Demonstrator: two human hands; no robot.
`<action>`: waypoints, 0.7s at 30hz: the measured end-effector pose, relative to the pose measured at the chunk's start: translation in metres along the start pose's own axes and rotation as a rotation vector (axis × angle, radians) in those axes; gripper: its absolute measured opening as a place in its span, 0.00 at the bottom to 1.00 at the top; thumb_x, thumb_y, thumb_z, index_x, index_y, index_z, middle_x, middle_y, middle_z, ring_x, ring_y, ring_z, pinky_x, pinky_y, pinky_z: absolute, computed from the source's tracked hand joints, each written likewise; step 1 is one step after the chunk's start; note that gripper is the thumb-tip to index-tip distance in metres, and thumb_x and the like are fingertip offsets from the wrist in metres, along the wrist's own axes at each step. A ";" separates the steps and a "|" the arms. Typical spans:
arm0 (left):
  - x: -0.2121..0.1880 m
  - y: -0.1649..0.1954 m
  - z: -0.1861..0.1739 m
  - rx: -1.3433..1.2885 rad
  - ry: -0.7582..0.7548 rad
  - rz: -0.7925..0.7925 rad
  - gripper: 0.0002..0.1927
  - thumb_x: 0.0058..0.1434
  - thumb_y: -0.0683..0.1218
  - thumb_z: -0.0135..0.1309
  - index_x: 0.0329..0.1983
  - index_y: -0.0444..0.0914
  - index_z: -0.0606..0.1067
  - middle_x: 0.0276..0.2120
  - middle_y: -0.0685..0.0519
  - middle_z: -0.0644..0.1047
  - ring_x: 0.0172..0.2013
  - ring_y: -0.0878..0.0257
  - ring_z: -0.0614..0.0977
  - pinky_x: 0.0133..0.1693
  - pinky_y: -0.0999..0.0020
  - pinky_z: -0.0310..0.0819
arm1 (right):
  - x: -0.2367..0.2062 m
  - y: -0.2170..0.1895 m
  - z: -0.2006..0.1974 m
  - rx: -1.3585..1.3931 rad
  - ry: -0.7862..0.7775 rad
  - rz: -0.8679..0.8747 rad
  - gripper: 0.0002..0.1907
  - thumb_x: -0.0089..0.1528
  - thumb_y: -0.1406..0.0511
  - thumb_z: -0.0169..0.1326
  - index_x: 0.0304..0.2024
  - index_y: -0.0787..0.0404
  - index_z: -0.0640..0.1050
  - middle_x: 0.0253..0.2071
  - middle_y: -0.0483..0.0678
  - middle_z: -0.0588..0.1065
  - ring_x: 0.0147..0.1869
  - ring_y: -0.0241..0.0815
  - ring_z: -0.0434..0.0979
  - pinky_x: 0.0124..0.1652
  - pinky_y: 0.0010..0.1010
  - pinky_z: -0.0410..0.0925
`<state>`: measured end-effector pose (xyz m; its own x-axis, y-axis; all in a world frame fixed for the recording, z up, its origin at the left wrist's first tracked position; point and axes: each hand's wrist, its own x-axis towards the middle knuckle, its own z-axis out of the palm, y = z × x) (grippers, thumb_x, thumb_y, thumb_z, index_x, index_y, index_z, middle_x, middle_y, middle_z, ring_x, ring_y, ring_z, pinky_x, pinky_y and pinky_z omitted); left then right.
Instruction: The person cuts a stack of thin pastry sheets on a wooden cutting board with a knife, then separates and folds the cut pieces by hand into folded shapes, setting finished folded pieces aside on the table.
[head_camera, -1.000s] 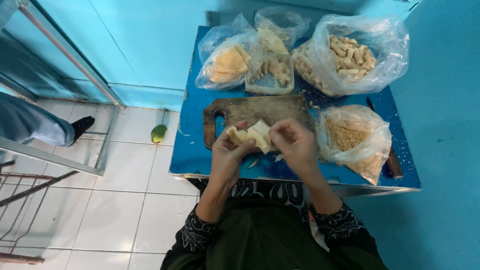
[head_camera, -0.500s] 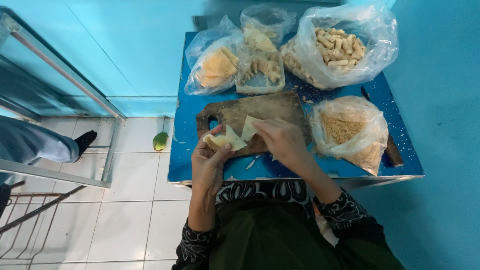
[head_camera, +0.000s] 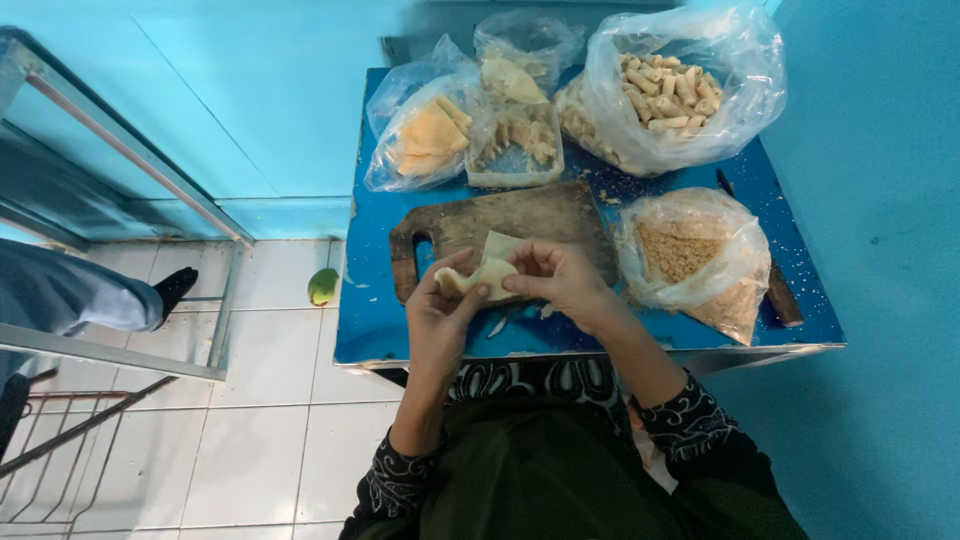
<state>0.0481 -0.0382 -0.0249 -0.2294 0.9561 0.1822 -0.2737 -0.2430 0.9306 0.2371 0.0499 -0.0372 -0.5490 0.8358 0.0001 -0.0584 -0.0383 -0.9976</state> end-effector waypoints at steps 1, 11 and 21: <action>0.000 0.000 0.000 0.038 -0.007 0.016 0.24 0.62 0.34 0.60 0.63 0.32 0.72 0.46 0.50 0.79 0.46 0.66 0.83 0.47 0.74 0.81 | 0.000 0.005 -0.003 -0.058 0.003 0.027 0.12 0.63 0.72 0.65 0.48 0.65 0.79 0.43 0.48 0.79 0.45 0.35 0.79 0.45 0.26 0.72; -0.004 0.014 0.019 0.544 0.121 0.076 0.24 0.60 0.39 0.64 0.59 0.36 0.75 0.39 0.46 0.83 0.34 0.67 0.85 0.34 0.73 0.80 | 0.000 -0.014 0.003 -0.259 0.112 -0.128 0.14 0.59 0.69 0.65 0.45 0.58 0.75 0.42 0.43 0.80 0.48 0.33 0.82 0.43 0.26 0.76; 0.000 0.012 0.004 0.519 0.149 0.144 0.20 0.65 0.41 0.59 0.60 0.33 0.75 0.43 0.47 0.82 0.39 0.64 0.84 0.39 0.70 0.82 | 0.001 -0.049 0.023 -1.030 0.269 -0.237 0.16 0.62 0.61 0.60 0.51 0.56 0.77 0.42 0.51 0.81 0.43 0.49 0.84 0.39 0.39 0.74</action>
<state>0.0485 -0.0401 -0.0127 -0.3702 0.8767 0.3072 0.2569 -0.2212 0.9408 0.2199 0.0398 0.0135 -0.4084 0.8588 0.3094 0.6567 0.5118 -0.5539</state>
